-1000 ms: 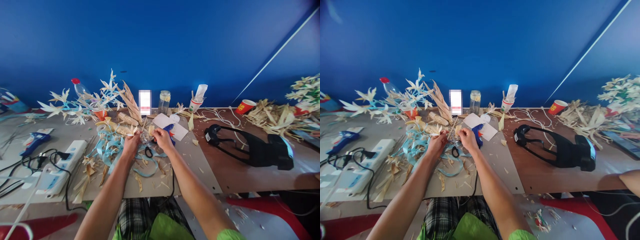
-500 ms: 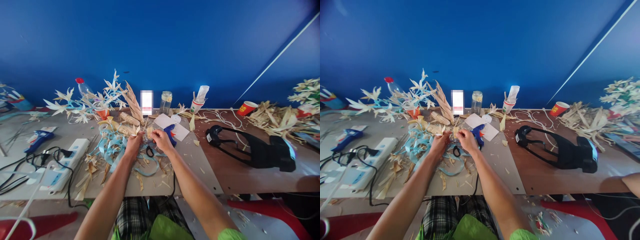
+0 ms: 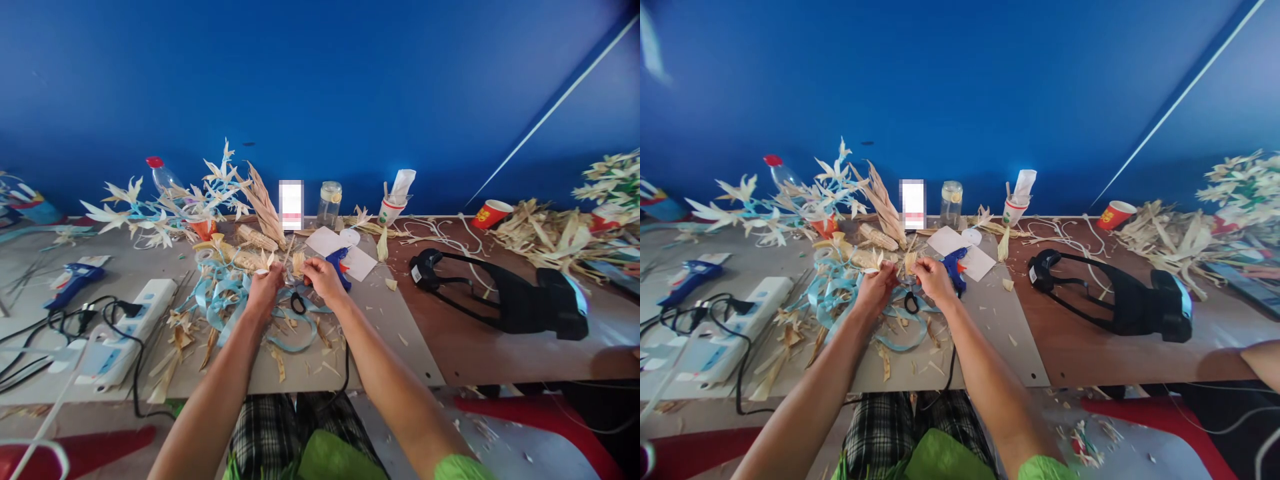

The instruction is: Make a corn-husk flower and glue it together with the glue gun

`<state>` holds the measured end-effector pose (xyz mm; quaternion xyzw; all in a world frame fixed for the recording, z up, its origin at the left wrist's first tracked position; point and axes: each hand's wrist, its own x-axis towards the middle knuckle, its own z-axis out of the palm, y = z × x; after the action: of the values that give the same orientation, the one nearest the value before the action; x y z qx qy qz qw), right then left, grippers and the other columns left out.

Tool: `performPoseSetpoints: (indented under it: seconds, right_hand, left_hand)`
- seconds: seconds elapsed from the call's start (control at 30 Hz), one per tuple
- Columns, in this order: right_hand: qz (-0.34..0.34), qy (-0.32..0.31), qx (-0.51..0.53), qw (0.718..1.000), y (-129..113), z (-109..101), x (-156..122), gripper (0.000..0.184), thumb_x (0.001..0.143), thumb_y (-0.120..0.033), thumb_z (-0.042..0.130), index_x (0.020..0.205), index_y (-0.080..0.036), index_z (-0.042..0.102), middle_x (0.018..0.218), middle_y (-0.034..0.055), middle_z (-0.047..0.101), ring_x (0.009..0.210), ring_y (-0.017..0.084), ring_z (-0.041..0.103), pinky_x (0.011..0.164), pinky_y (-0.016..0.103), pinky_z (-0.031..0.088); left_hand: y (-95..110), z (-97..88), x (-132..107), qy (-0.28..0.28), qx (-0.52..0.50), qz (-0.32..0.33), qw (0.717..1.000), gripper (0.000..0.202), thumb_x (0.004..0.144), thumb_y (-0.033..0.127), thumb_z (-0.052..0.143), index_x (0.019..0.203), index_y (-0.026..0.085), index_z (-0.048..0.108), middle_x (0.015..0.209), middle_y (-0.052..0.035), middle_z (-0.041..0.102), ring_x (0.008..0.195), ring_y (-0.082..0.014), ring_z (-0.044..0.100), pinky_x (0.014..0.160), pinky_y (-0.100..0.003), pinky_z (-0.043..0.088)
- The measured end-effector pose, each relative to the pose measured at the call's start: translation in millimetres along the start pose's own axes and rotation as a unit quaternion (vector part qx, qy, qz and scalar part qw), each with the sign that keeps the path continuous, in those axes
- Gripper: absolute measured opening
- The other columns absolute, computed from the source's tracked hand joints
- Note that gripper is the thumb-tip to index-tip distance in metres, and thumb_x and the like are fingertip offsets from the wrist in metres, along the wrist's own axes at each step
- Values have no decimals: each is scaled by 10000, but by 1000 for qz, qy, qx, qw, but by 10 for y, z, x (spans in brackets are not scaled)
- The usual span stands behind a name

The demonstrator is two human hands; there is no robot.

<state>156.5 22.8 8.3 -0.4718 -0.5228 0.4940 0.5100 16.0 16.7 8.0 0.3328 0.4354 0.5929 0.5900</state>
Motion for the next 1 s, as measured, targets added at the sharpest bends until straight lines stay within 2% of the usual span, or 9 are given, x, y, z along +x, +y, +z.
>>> performPoseSetpoints:
  seconds: [0.13,0.27,0.57,0.67,0.73,0.83,1.0]
  right_hand:
    - [14,17,35,999,-4,-17,16,234,687,-397,596,656,-166,567,460,-59,478,461,88,429,516,224,319]
    - [27,16,51,998,-30,-12,1,235,676,-393,604,655,-162,565,456,-62,478,459,80,419,516,219,310]
    - [29,-5,80,996,-60,13,-31,239,679,-395,614,674,-161,563,463,-62,482,468,76,410,518,215,300]
    - [24,-11,79,997,-63,14,-27,237,677,-391,614,666,-161,557,471,-61,478,472,76,414,521,216,306]
    - [22,-17,70,997,-62,13,-24,230,683,-388,603,666,-164,554,478,-59,477,474,79,416,518,216,307]
    - [6,-28,28,999,-53,18,-22,222,700,-384,582,655,-168,550,486,-55,474,477,85,417,508,218,309]
    - [-45,-45,-74,995,-16,31,-17,238,741,-379,564,635,-167,561,503,-42,478,498,96,423,511,217,331]
  left_hand:
    - [22,20,-6,3,-30,25,999,405,645,475,729,558,150,503,456,72,315,424,-42,268,447,-208,266]
    - [-8,11,11,8,-11,16,1000,382,645,439,734,550,151,502,456,67,327,427,-47,284,445,-208,264]
    - [-41,-11,5,-13,36,1,999,298,671,392,711,615,126,590,471,64,335,445,-47,288,458,-199,267]
    - [-40,-8,1,-34,35,5,999,279,653,373,728,719,116,643,482,74,322,451,-50,291,466,-198,275]
    - [-49,-9,2,-50,25,3,998,311,656,393,726,787,120,654,488,80,310,450,-53,290,470,-201,284]
    - [-75,-20,3,-60,29,9,998,317,668,429,715,730,131,626,490,75,320,455,-58,304,483,-211,306]
    - [-85,-36,1,-60,41,21,997,262,652,347,733,725,139,591,558,51,429,504,-67,376,522,-219,348]
